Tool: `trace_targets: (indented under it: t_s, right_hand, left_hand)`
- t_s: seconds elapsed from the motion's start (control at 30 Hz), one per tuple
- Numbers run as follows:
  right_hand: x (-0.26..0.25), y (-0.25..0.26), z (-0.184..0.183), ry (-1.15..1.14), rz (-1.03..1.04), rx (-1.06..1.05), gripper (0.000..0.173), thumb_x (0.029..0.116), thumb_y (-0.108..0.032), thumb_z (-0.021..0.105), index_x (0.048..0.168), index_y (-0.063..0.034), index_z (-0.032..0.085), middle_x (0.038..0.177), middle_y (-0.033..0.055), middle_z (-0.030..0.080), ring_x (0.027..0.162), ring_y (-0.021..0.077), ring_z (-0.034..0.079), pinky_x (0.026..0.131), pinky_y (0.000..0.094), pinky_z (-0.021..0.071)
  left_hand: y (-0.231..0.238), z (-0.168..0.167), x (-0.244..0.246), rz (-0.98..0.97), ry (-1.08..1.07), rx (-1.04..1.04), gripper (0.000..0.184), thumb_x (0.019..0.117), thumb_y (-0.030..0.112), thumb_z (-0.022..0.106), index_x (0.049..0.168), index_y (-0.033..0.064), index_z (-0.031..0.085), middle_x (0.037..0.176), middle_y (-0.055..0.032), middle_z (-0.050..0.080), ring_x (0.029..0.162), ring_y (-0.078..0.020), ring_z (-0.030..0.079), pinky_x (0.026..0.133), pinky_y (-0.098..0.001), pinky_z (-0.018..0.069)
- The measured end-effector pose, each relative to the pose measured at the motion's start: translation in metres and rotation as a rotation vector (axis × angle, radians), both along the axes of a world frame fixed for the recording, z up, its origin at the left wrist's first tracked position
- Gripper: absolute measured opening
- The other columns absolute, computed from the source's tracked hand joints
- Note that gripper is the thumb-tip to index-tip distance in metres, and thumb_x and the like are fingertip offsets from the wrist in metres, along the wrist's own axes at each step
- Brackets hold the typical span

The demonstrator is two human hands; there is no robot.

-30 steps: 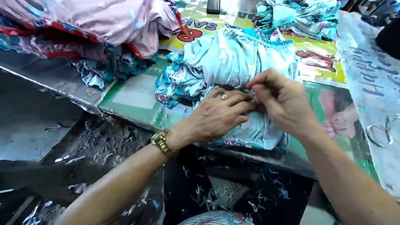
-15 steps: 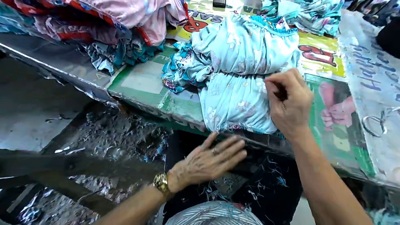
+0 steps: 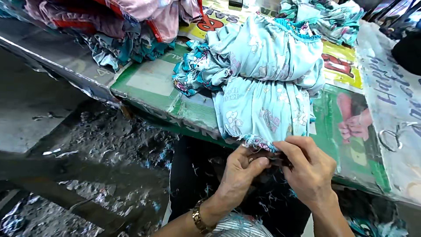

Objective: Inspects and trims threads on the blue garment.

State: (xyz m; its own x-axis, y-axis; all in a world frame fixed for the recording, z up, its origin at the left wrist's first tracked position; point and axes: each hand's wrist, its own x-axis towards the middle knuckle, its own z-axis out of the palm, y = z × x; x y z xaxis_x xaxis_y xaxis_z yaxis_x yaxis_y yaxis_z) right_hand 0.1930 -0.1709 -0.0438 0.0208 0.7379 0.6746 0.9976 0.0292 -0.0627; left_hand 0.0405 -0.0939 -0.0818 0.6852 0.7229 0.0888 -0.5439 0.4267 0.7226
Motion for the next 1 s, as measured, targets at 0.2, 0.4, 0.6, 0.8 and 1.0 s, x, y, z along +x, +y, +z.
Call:
trace_targets:
  t_s: [0.2, 0.4, 0.6, 0.8, 1.0]
  right_hand:
    - [0.000, -0.012, -0.002, 0.229, 0.065, 0.083, 0.027, 0.0980, -0.030, 0.070, 0.113, -0.0089, 0.065, 0.102, 0.0091, 0.060, 0.082, 0.0067, 0.058, 0.070, 0.0138, 0.0466]
    - [-0.006, 0.002, -0.003, 0.256, 0.151, 0.136, 0.014, 0.0975, -0.015, 0.069, 0.111, -0.0110, 0.072, 0.098, 0.0087, 0.065, 0.084, 0.0087, 0.062, 0.074, 0.0168, 0.0498]
    - [-0.018, 0.006, -0.022, 0.745, 0.279, 0.140, 0.005, 0.0943, -0.014, 0.074, 0.099, -0.0125, 0.072, 0.100, -0.0003, 0.058, 0.091, -0.0032, 0.057, 0.081, 0.0075, 0.0488]
    - [-0.017, -0.002, -0.025, 0.968, 0.317, 0.130, 0.007, 0.0963, -0.020, 0.073, 0.101, -0.0165, 0.077, 0.099, -0.0063, 0.061, 0.091, -0.0034, 0.060, 0.078, 0.0083, 0.0512]
    - [-0.013, -0.005, -0.022, 0.974, 0.402, 0.091, 0.007, 0.0987, -0.017, 0.070, 0.099, -0.0112, 0.074, 0.098, -0.0035, 0.074, 0.094, 0.0025, 0.070, 0.081, 0.0152, 0.0579]
  left_hand:
    - [-0.005, 0.010, 0.020, 0.197, -0.061, 0.008, 0.012, 0.0981, 0.007, 0.065, 0.103, 0.0031, 0.076, 0.103, -0.0058, 0.076, 0.098, -0.0137, 0.073, 0.093, -0.0356, 0.0597]
    - [-0.008, -0.002, 0.015, 0.212, 0.031, 0.262, 0.025, 0.1056, 0.020, 0.056, 0.096, 0.0097, 0.076, 0.096, 0.0041, 0.075, 0.094, -0.0042, 0.070, 0.088, -0.0268, 0.0581]
    - [-0.004, 0.002, 0.008, 0.156, 0.021, -0.084, 0.023, 0.1047, 0.014, 0.055, 0.096, 0.0056, 0.074, 0.092, -0.0048, 0.077, 0.087, -0.0113, 0.074, 0.085, -0.0296, 0.0610]
    - [-0.006, -0.011, -0.002, 0.133, 0.031, 0.042, 0.021, 0.1070, 0.014, 0.051, 0.105, 0.0051, 0.070, 0.100, -0.0061, 0.075, 0.095, -0.0148, 0.074, 0.089, -0.0331, 0.0605]
    - [-0.003, -0.022, -0.015, 0.362, 0.142, 0.729, 0.015, 0.1083, 0.018, 0.051, 0.109, 0.0064, 0.061, 0.105, -0.0040, 0.068, 0.097, -0.0087, 0.069, 0.085, -0.0256, 0.0602]
